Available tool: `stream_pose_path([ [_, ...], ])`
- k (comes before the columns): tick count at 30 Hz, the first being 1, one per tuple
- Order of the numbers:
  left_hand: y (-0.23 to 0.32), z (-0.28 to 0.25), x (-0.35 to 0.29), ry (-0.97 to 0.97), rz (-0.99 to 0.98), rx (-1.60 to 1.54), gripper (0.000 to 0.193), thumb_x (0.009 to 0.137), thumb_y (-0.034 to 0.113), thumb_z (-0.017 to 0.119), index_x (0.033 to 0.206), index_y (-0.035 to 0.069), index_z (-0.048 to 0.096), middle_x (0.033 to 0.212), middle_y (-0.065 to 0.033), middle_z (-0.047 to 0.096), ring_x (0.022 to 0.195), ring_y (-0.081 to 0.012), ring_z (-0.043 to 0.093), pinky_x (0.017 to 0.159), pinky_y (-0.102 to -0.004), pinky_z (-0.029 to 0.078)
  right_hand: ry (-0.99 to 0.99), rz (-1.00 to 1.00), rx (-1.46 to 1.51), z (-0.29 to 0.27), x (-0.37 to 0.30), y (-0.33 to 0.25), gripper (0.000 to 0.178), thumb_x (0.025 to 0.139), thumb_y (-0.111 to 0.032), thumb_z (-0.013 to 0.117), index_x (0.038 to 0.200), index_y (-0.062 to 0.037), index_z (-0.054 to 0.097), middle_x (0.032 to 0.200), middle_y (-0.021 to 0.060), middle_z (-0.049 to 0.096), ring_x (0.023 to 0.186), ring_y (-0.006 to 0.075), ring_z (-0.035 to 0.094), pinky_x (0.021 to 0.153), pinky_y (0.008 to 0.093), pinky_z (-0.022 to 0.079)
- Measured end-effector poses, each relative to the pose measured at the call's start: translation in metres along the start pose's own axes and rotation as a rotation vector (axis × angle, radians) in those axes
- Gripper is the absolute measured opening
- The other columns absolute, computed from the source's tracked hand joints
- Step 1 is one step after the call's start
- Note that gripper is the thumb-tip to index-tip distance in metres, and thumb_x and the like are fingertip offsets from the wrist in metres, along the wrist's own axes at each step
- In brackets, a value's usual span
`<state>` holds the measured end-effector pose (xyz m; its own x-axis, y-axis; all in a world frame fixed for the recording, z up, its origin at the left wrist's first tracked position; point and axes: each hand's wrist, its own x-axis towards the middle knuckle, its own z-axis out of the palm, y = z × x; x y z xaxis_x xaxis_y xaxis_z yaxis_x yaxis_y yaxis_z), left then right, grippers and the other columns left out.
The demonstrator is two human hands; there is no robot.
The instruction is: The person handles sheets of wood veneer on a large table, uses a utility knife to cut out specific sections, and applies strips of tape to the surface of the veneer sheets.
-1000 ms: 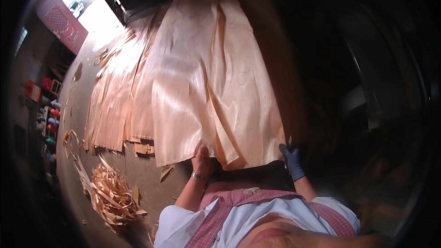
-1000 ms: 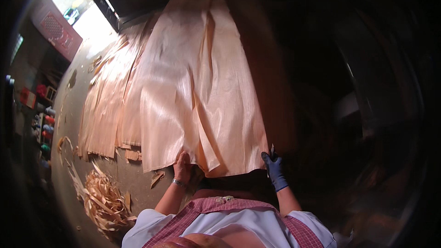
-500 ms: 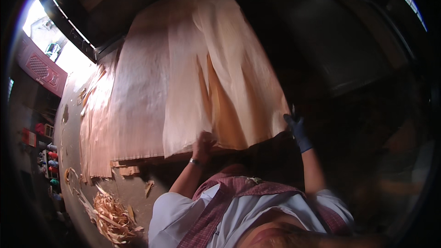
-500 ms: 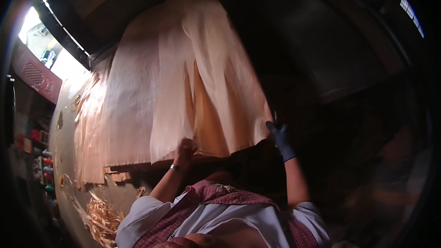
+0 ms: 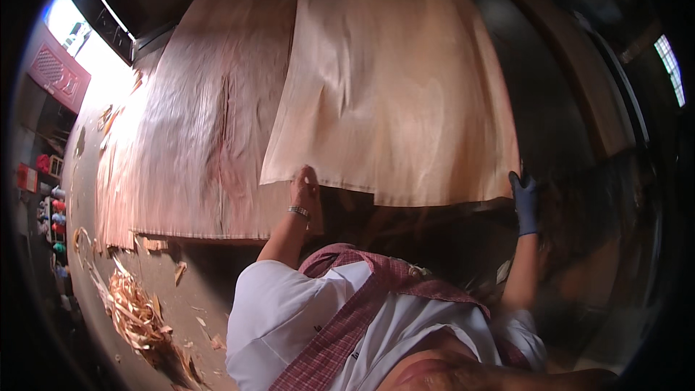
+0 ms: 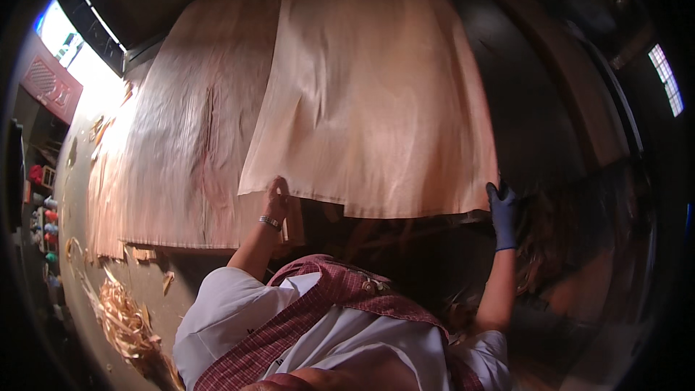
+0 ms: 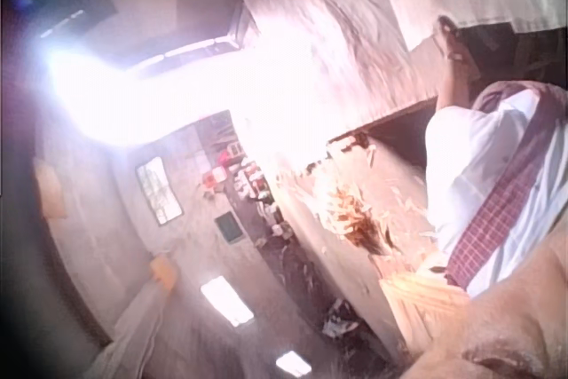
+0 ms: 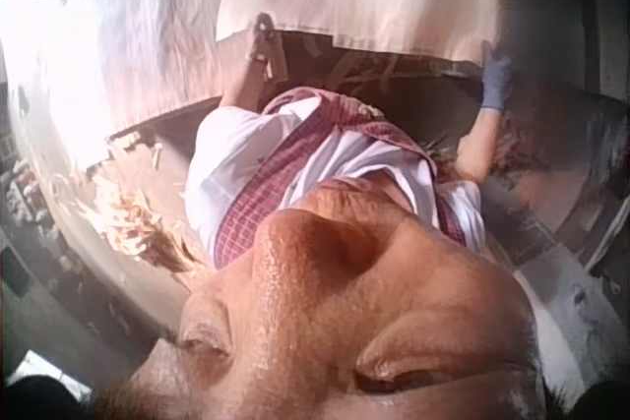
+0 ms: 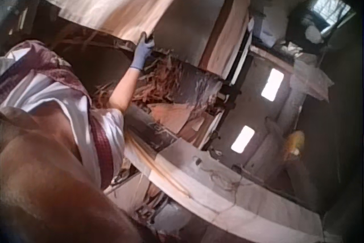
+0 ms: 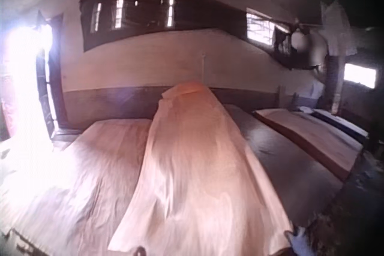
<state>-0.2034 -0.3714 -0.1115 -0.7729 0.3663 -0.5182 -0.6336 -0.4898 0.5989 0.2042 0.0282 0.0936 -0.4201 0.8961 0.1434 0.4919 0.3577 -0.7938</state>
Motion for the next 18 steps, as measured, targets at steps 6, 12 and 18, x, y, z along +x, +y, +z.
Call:
stream_pose_path([
  [6, -0.09, 0.144, -0.067, 0.03, -0.094, 0.174, 0.021, 0.084, 0.032, 0.069, 0.09, 0.013, 0.064, 0.07, 0.0019, 0.058, 0.051, -0.0099, 0.051, 0.043, -0.025, 0.037, -0.005, -0.009, -0.163, -0.115, 0.098, 0.127, 0.03, 0.089, -0.02, 0.067, 0.107, 0.0029, 0.06, 0.075, 0.0035, 0.058, 0.061, 0.0117, 0.051, 0.056, 0.0297, 0.044],
  [12, -0.215, 0.237, -0.094, -0.065, -0.025, 0.171, 0.022, 0.084, 0.035, 0.07, 0.087, 0.015, 0.063, 0.071, 0.0004, 0.061, 0.055, -0.0109, 0.054, 0.045, -0.0246, 0.039, -0.001, -0.046, -0.244, -0.198, 0.192, 0.213, 0.04, 0.088, -0.027, 0.066, 0.114, 0.0019, 0.062, 0.11, 0.0203, 0.066, 0.102, 0.0321, 0.064, 0.087, 0.037, 0.049],
  [18, -0.316, 0.311, -0.108, 0.025, -0.061, 0.151, 0.021, 0.085, 0.035, 0.068, 0.085, 0.015, 0.061, 0.069, -0.0011, 0.061, 0.054, -0.0143, 0.055, 0.044, -0.0277, 0.039, -0.024, -0.167, -0.274, -0.253, 0.273, 0.287, 0.041, 0.085, -0.028, 0.068, 0.113, 0.0015, 0.062, 0.111, 0.0203, 0.066, 0.104, 0.0335, 0.063, 0.088, 0.0384, 0.049],
])
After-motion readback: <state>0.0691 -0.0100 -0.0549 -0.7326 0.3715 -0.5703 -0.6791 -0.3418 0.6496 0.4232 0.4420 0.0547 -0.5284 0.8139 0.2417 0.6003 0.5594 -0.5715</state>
